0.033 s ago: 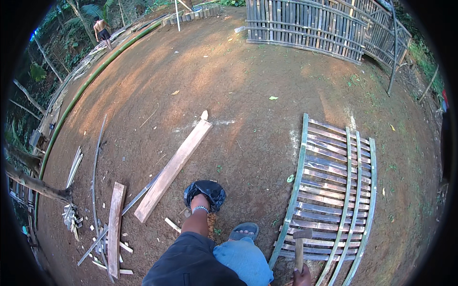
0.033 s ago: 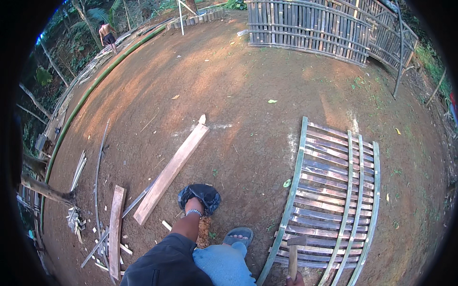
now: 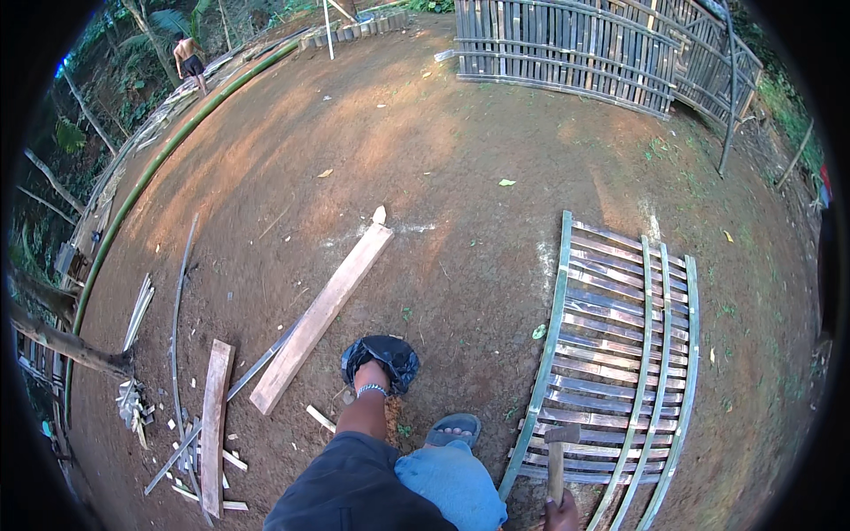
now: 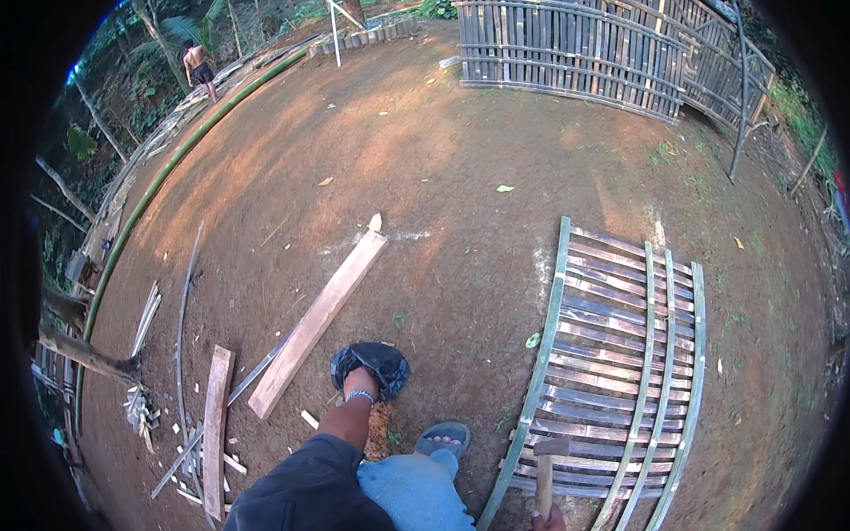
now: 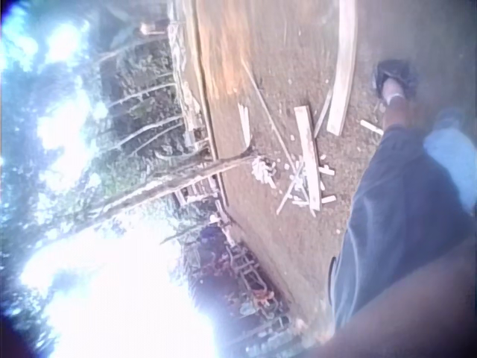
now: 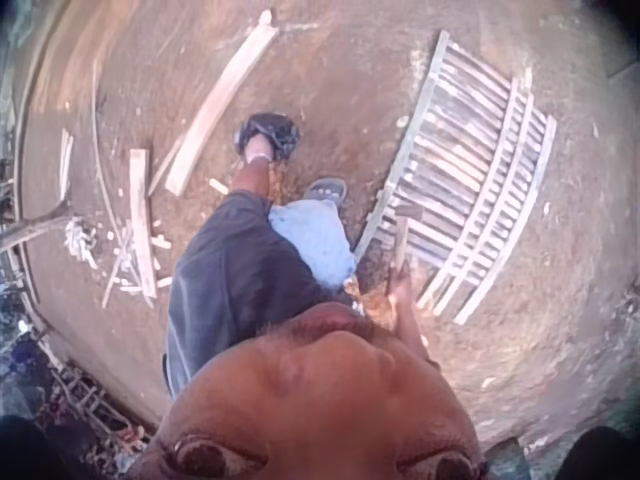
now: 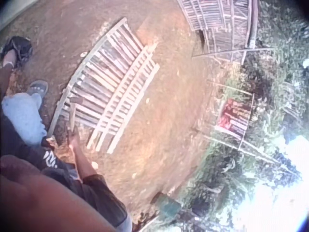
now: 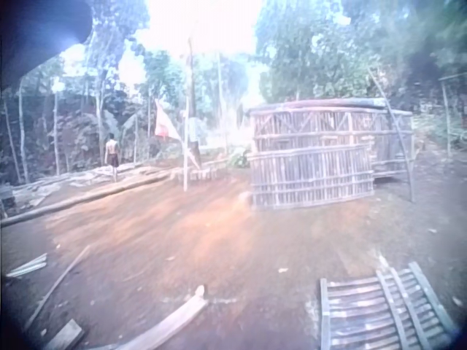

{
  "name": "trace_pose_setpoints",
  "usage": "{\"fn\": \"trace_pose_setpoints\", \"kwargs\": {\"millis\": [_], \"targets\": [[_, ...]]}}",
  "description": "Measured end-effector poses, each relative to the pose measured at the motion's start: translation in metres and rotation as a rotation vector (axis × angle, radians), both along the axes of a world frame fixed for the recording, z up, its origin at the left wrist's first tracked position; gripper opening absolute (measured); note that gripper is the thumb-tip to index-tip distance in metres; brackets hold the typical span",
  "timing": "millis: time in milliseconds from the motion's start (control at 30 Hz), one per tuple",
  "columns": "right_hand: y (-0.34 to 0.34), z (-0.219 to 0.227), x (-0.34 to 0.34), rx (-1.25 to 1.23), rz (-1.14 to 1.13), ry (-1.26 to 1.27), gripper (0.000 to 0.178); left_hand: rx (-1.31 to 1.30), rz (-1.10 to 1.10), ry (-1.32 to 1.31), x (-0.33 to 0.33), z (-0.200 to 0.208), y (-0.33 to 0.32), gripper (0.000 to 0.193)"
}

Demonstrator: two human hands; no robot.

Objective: The person sits on the ground and uses a hammer to drive nails into a wooden lattice structure. They repeatedly pick up nails from a black plastic bag and secure them into the frame of the lattice.

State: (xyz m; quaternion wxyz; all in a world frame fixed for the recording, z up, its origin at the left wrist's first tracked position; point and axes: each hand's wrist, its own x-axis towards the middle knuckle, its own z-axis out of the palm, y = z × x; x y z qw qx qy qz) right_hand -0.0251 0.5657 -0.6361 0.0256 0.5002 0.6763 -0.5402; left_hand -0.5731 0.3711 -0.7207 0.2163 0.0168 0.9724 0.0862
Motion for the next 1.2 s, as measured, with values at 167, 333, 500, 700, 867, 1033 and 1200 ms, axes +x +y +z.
{"fn": "trace_pose_setpoints", "kwargs": {"millis": [167,333,500,700,867,1033,1200], "targets": [[0.005,0.007,-0.015,-0.252,-0.194,0.015,0.044,-0.023,-0.05,0.032,0.002,-0.003,-0.001,0.027],[0.018,0.029,-0.03,-0.248,-0.239,-0.053,0.047,0.027,-0.114,0.189,-0.002,0.006,0.011,0.021],[0.035,0.022,-0.027,-0.229,-0.294,-0.036,0.034,0.126,-0.141,0.222,-0.001,-0.008,-0.007,0.028],[0.076,0.044,-0.019,-0.214,-0.365,-0.059,0.05,0.305,-0.185,0.318,-0.012,-0.011,-0.017,0.019],[0.109,0.071,-0.036,-0.134,-0.414,-0.062,0.035,0.704,-0.015,0.199,-0.019,-0.011,-0.04,0.016],[0.136,0.08,-0.015,0.011,-0.442,-0.03,0.033,0.947,0.098,0.083,-0.02,0.017,-0.045,0.025],[0.147,0.086,-0.006,0.017,-0.474,-0.066,0.037,1.009,0.038,0.118,-0.034,0.058,-0.045,0.027]]}}
